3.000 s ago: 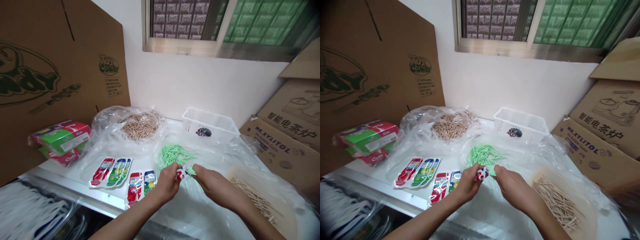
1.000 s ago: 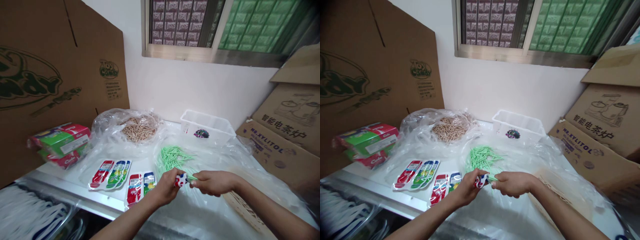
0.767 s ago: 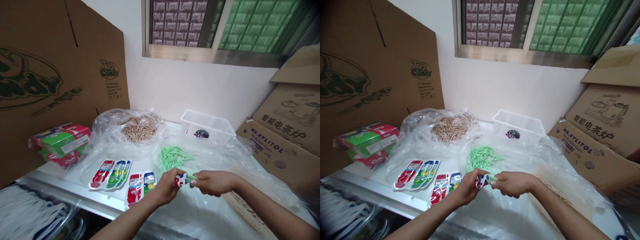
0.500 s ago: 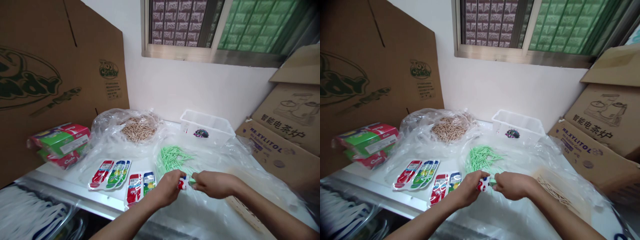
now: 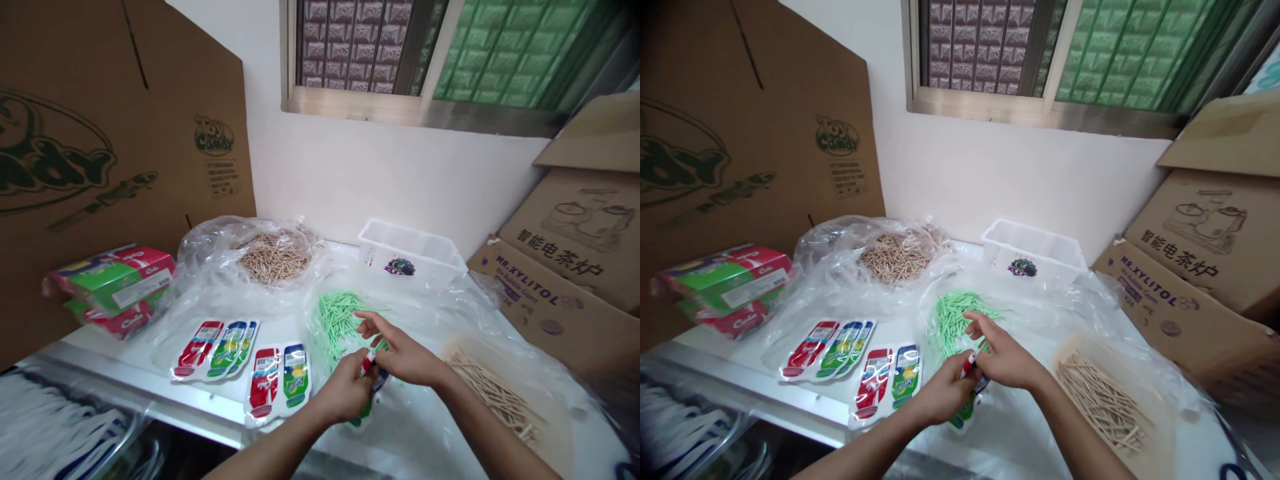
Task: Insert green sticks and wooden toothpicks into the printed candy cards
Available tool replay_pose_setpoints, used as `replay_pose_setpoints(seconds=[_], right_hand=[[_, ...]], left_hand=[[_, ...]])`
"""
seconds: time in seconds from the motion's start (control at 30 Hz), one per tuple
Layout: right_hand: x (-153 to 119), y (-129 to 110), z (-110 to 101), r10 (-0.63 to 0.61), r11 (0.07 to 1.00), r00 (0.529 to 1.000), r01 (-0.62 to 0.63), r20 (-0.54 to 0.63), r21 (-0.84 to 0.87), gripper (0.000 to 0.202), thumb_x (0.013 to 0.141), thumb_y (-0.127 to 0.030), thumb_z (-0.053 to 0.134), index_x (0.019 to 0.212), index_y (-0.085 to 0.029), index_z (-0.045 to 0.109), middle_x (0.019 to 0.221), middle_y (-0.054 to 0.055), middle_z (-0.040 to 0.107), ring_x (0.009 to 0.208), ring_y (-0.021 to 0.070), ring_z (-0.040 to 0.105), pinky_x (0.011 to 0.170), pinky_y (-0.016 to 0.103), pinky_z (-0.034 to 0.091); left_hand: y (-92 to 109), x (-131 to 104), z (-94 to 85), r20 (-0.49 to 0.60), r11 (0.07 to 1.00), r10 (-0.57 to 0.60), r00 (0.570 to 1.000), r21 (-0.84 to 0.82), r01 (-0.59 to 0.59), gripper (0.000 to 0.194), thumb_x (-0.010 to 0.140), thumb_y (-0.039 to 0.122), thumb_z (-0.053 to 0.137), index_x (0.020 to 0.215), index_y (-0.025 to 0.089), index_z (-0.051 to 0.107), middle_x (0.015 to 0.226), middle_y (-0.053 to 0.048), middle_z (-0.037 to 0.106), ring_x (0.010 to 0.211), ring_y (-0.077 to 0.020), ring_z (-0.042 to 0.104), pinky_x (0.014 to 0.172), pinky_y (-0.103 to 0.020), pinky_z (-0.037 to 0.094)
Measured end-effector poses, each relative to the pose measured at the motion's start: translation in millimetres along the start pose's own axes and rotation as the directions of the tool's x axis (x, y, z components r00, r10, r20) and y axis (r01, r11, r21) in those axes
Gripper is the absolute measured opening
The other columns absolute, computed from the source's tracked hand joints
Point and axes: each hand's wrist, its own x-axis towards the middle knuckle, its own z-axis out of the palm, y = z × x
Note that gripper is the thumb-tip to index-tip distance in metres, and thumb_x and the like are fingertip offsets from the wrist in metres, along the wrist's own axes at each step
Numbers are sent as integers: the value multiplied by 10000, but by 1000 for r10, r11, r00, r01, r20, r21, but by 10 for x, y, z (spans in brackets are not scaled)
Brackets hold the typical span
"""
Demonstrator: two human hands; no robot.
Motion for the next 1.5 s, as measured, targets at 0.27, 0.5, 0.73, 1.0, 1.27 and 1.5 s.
replay_pose_setpoints(seconds=[0.27,0.5,0.73,1.0,1.27,1.5], right_hand=[[-121,209,306,290,877,925,-154,-247,455,423,804,-424,527,1144,-174,542,985,64,610,910,194,564,765,307,455],[-251,198,387,304,892,888,-139,-344,430,358,763,-477,577,882,-149,658,737,26,628,710,165,549,632,259,430],[-221,150,418,277,942,863,-158,-423,295,253,788,-412,532,730,-169,578,610,-36,492,561,113,442,528,227,366],[-261,130,521,285,944,818,-149,-499,295,226,804,-404,499,848,-190,555,741,-7,574,641,141,511,594,242,417],[-243,42,468,263,945,840,-125,-475,303,223,789,-401,499,739,-188,543,606,-29,542,547,131,502,526,225,403],[-262,59,522,215,962,823,-85,-527,260,232,792,-377,509,904,-183,568,820,27,626,739,172,571,644,247,450]], left_hand=[[-118,-49,34,-135,915,-250,959,-357,188,361,738,511,559,741,154,503,600,22,455,516,-92,425,472,-197,381],[-195,-31,68,-244,887,-311,918,-422,189,371,722,521,572,790,162,511,641,27,452,567,-105,462,496,-197,417],[-243,-28,124,-289,932,-243,926,-334,140,347,759,509,543,805,167,505,677,18,480,593,-118,481,518,-218,431],[-136,-53,157,-234,893,-306,923,-406,193,367,735,498,569,842,151,514,642,33,443,579,-103,451,500,-201,406],[-75,-87,162,-208,874,-277,938,-460,156,409,690,537,608,767,139,554,573,32,454,506,-97,448,483,-209,404],[-59,-101,150,-222,903,-237,946,-409,130,389,711,525,600,774,147,534,585,36,430,514,-93,434,460,-191,395]])
